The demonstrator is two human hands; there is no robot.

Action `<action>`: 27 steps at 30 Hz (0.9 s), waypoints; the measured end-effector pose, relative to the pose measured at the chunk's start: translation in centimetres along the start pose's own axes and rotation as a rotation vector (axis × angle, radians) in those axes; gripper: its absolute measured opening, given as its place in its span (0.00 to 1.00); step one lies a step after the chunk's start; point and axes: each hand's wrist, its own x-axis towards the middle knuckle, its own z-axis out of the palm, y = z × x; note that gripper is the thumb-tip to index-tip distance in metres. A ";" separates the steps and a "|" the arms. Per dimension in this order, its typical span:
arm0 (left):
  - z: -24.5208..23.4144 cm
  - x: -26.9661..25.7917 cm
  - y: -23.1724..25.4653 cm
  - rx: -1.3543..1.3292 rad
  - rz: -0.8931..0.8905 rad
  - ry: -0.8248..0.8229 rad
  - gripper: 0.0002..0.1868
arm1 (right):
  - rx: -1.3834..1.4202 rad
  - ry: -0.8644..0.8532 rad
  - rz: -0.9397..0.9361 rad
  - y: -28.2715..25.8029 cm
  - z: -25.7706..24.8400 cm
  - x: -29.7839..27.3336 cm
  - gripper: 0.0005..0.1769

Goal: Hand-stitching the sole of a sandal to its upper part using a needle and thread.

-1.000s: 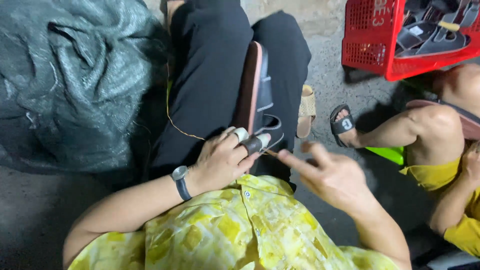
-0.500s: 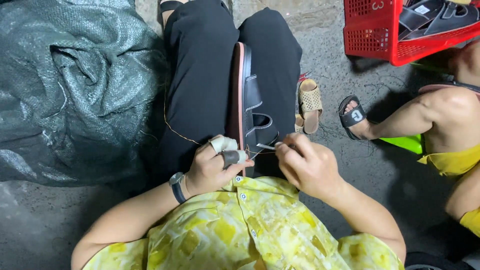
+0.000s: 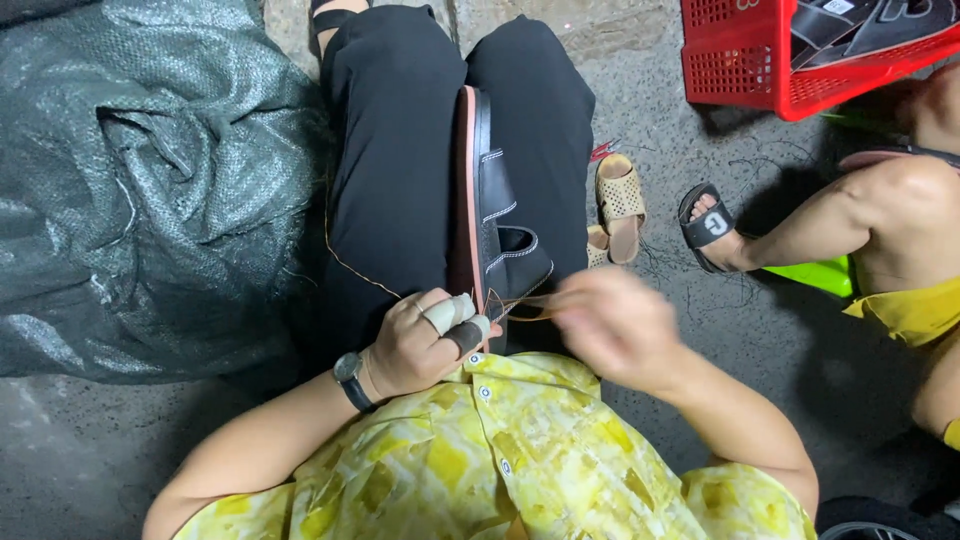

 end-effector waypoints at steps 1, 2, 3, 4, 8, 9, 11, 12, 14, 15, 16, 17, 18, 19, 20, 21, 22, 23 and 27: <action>-0.1 -0.3 -0.1 -0.025 -0.033 -0.034 0.06 | -0.022 0.166 0.065 0.1 -1.2 -0.1 0.03; -1.3 0.4 0.0 -0.023 -0.034 -0.037 0.06 | -0.018 0.168 0.066 1.6 -3.2 -0.3 0.03; -2.3 1.1 0.1 0.016 -0.096 -0.203 0.15 | -0.149 0.296 0.117 3.1 -5.4 -0.5 0.05; -3.3 1.8 0.2 0.056 -0.159 -0.369 0.26 | -0.281 0.423 0.167 4.6 -7.6 -0.6 0.11; -5.3 0.4 -0.5 0.479 -0.311 -0.630 0.30 | -0.392 0.055 0.405 3.2 -5.5 -2.0 0.11; -5.7 0.4 -0.2 0.291 -0.423 -0.729 0.24 | -0.105 -0.055 0.309 2.8 -3.5 -2.3 0.17; -6.1 1.6 0.3 0.105 -0.531 -0.826 0.20 | 0.189 -0.152 0.203 2.3 0.1 -3.0 0.24; -6.2 2.9 0.3 -0.263 -0.856 -0.741 0.15 | 0.067 -0.243 0.141 2.1 1.7 -3.3 0.33; -5.8 4.1 -0.6 -0.634 -1.154 -0.611 0.17 | -0.063 -0.326 0.066 1.8 3.3 -3.6 0.44; -5.3 3.9 -1.1 -0.822 -1.221 -0.429 0.16 | 0.106 -0.311 0.148 1.5 3.2 -4.2 0.35; -4.7 3.6 -1.7 -1.006 -1.274 -0.237 0.25 | 0.275 -0.295 0.230 1.3 3.1 -4.7 0.28; -4.9 4.8 -2.5 -1.014 -1.287 -0.243 0.25 | 0.279 -0.302 0.244 1.2 2.9 -4.3 0.28; -5.0 5.9 -3.3 -1.036 -1.170 -0.285 0.24 | 0.294 -0.260 0.137 1.1 2.8 -4.0 0.19; -5.1 7.2 -4.3 -1.050 -1.045 -0.323 0.30 | 0.307 -0.213 0.023 1.2 2.7 -3.5 0.15; -4.1 8.7 -6.2 -1.054 -1.052 -0.326 0.30 | 0.310 -0.216 0.030 1.8 3.5 -2.9 0.15; -3.2 9.9 -7.9 -1.103 -1.124 -0.119 0.29 | 0.324 -0.232 0.003 2.4 4.2 -2.4 0.15; -2.4 11.2 -9.6 -1.143 -1.187 0.093 0.27 | 0.339 -0.249 -0.025 3.0 4.8 -1.9 0.14; -2.8 11.1 -10.4 -1.145 -1.174 0.085 0.27 | 0.329 -0.239 -0.027 3.1 4.6 -1.6 0.14; -7.5 10.4 -12.5 -0.641 -1.077 -0.260 0.17 | 0.250 -0.331 0.024 2.4 2.5 -1.9 0.14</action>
